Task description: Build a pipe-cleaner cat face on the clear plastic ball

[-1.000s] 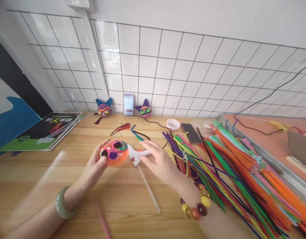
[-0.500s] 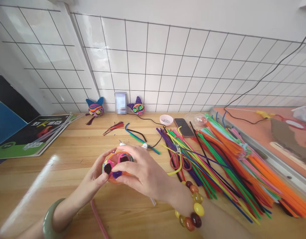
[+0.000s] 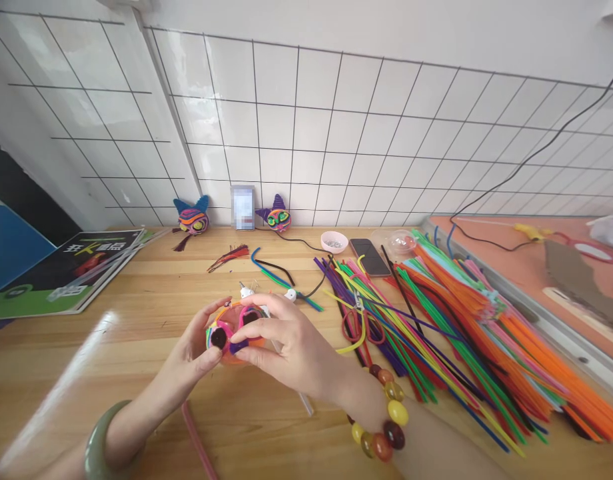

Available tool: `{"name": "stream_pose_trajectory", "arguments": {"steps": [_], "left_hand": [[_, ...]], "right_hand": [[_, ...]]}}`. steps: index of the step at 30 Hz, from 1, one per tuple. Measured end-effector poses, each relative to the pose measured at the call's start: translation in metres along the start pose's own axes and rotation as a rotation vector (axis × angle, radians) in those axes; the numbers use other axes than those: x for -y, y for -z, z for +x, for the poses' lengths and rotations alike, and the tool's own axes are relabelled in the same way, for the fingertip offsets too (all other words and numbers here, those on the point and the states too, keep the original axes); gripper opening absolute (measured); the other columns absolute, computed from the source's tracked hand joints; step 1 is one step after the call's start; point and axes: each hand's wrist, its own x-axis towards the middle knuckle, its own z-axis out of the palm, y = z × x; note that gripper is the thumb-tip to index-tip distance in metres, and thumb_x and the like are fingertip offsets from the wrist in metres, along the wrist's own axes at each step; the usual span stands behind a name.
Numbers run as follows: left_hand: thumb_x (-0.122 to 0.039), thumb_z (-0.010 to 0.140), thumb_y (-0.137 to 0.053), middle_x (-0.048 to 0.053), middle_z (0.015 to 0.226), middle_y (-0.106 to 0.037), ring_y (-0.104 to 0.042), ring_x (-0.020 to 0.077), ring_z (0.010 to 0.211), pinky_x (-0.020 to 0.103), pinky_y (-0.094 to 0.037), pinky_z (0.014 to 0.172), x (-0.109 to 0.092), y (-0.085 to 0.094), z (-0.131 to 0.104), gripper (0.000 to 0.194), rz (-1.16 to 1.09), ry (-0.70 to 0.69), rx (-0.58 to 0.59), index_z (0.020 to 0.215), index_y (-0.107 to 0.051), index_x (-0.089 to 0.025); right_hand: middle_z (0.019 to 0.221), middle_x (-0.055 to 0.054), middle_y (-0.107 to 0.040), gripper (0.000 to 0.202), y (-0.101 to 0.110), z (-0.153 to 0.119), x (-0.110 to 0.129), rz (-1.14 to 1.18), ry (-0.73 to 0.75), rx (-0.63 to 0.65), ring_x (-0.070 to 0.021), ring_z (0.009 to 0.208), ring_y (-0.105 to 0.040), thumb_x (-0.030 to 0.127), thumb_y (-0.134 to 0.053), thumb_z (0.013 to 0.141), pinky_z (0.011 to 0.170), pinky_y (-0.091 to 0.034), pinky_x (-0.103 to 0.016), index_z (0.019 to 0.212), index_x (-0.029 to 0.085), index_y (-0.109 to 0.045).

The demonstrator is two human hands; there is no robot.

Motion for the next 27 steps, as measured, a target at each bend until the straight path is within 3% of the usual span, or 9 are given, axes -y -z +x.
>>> {"name": "stream_pose_trajectory", "arguments": {"steps": [4,11,15,22,27], "left_hand": [[-0.039,0.065,-0.074,0.011,0.13,-0.052,-0.047,0.0335,0.119,0.04,-0.045,0.093,0.001,0.0,0.001,0.065,0.0,-0.003,-0.006,0.123,-0.047,-0.027],[-0.035,0.069,-0.072,0.011,0.132,-0.049,-0.047,0.033,0.12,0.038,-0.045,0.092,0.002,0.004,0.001,0.067,0.0,-0.03,0.019,0.128,-0.041,-0.028],[-0.035,0.071,-0.07,0.011,0.134,-0.047,-0.045,0.0332,0.121,0.04,-0.044,0.092,-0.002,0.004,0.0,0.068,0.017,-0.021,0.057,0.13,-0.036,-0.029],[-0.037,0.073,-0.068,0.012,0.138,-0.041,-0.037,0.032,0.127,0.043,-0.033,0.103,0.0,0.009,-0.002,0.075,0.07,-0.03,0.086,0.135,-0.027,-0.028],[-0.036,0.067,-0.074,0.01,0.141,-0.036,-0.035,0.0316,0.128,0.043,-0.032,0.104,0.003,0.01,-0.002,0.083,0.112,-0.067,0.1,0.135,-0.027,-0.031]], "right_hand": [[0.126,-0.006,-0.048,0.021,-0.002,0.001,0.0,0.051,-0.025,-0.02,-0.0195,0.121,-0.045,0.02,-0.063,0.08,0.104,-0.036,-0.036,0.1,0.026,-0.064],[0.135,-0.009,-0.042,0.058,-0.003,0.0,-0.002,0.075,-0.089,-0.1,-0.0224,0.128,-0.037,0.026,-0.071,0.073,0.107,-0.033,-0.039,0.125,0.026,-0.046],[0.138,-0.009,-0.038,0.073,-0.004,0.0,-0.008,0.075,-0.132,-0.047,-0.0231,0.131,-0.033,0.031,-0.074,0.069,0.109,-0.03,-0.039,0.133,0.025,-0.038],[0.141,-0.007,-0.038,0.079,-0.009,-0.001,-0.01,0.124,-0.18,-0.007,-0.0239,0.13,-0.035,0.034,-0.073,0.069,0.109,-0.031,-0.04,0.137,0.027,-0.032],[0.141,-0.007,-0.039,0.08,-0.012,-0.003,-0.011,0.197,-0.272,-0.037,-0.0238,0.128,-0.039,0.037,-0.072,0.071,0.107,-0.033,-0.041,0.138,0.028,-0.03]]}}
